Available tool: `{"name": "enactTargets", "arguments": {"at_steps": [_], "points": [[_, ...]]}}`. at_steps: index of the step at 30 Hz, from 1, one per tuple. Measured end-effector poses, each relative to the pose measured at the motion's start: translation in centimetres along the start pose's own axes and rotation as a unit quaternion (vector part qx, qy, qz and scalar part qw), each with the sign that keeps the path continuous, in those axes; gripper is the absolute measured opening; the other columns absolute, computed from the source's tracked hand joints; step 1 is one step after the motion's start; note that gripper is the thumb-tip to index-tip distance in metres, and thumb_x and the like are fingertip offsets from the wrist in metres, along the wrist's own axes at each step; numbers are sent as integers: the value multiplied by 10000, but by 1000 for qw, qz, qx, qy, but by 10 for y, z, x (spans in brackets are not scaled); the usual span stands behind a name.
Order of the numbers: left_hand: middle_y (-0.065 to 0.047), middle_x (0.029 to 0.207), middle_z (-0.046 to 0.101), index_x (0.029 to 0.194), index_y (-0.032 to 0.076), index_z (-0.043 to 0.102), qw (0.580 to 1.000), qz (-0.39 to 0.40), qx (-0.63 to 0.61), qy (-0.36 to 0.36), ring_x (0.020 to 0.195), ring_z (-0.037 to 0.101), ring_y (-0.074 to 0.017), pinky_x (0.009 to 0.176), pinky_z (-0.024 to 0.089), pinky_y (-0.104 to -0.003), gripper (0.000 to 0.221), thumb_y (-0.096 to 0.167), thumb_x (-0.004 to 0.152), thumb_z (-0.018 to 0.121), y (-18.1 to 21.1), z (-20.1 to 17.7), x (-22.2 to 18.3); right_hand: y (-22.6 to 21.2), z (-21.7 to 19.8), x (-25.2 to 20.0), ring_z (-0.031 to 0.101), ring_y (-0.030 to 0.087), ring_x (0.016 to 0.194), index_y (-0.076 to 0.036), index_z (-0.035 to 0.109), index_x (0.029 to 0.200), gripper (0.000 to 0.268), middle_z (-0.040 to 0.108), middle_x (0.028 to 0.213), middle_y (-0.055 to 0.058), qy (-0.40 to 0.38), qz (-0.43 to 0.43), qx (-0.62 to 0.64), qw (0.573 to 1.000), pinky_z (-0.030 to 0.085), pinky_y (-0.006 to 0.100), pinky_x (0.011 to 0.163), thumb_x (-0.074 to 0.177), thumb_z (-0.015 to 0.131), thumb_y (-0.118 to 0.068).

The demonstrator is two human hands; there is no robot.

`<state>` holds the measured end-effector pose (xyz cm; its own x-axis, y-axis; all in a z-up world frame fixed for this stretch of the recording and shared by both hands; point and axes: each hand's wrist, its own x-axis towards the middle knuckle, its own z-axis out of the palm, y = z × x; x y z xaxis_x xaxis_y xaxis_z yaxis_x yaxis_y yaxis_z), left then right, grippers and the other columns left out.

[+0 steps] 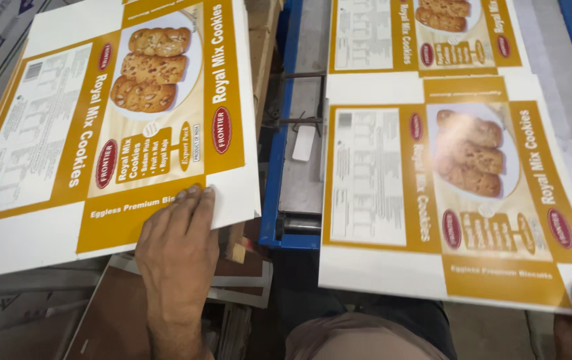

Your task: The person picks up paper cookie packaging sheets one at a time and places them onto a conveyor belt of a machine.

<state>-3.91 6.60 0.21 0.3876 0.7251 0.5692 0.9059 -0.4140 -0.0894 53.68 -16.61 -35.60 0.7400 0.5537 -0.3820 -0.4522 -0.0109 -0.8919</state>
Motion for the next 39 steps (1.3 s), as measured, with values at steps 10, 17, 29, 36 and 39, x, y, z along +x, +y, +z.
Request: {"name": "enactTargets", "arguments": {"at_steps": [10,17,29,36,39], "points": [[-106,1174,731,1209,49,743,997,-5,-19,69,1124,671,-281,1005,499,-448,436,284,848,807,3,17,-7,-25,21,-20,554,233,1392,-52,443,1562,465,605,1448,113,2,16,44,999,433,346,1174,1151,489,-264],[-100,1220,720,1247,56,724,998,-12,2,62,1181,661,-277,1034,500,-444,409,179,864,794,4,21,-10,-44,103,23,714,259,1258,-1,443,1490,427,629,1421,152,-28,-149,108,983,655,355,1031,1072,534,3],[-110,1217,729,1246,106,714,984,-13,-177,12,1120,667,-310,983,518,-441,361,63,888,735,-24,-7,13,-31,182,-61,679,363,1119,80,539,1340,362,636,1278,252,-180,61,3,982,577,442,942,1101,489,-187],[-150,1138,696,1180,-6,664,979,91,-176,47,1061,648,-310,959,489,-451,332,154,891,706,71,12,21,-82,271,-151,629,406,1225,67,537,1393,403,603,1399,271,-463,8,85,882,565,477,992,1084,539,-192],[-80,1166,694,1155,62,677,975,195,-79,-73,1189,633,-263,1100,480,-461,246,205,956,697,148,18,13,-95,302,-187,610,385,1289,13,526,1384,383,598,1425,215,-509,60,153,845,567,512,995,1082,567,-219]]}}
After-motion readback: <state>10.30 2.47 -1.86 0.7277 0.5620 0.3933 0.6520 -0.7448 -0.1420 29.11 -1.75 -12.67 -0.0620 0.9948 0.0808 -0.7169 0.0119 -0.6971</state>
